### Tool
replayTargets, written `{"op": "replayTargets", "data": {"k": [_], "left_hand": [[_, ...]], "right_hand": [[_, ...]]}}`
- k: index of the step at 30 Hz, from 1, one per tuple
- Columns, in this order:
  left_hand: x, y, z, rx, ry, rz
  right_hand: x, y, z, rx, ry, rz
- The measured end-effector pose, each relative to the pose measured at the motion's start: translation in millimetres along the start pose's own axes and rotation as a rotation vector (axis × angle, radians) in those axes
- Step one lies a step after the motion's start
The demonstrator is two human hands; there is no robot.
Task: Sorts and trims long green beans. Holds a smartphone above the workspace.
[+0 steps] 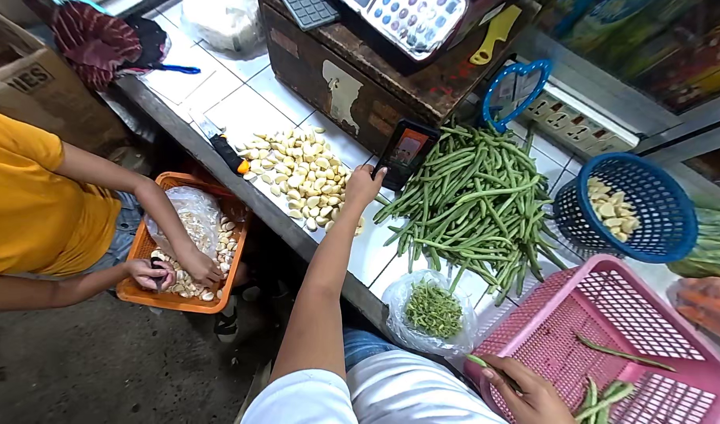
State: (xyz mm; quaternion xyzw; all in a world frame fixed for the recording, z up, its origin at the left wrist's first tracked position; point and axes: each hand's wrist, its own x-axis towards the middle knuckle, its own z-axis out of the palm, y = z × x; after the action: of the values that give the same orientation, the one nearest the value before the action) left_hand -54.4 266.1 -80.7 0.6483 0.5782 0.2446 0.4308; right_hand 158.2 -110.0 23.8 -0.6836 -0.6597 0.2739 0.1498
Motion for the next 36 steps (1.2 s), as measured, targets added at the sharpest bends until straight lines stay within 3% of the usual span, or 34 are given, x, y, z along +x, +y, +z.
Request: {"op": "replayTargets", "data": {"k": [36], "left_hand": [[6.9,-5.1,1.8,0.041,-0.009,0.036]], "right_hand": [[3.1,1.2,2.2,-0.018,-0.033,-0.034]]}}
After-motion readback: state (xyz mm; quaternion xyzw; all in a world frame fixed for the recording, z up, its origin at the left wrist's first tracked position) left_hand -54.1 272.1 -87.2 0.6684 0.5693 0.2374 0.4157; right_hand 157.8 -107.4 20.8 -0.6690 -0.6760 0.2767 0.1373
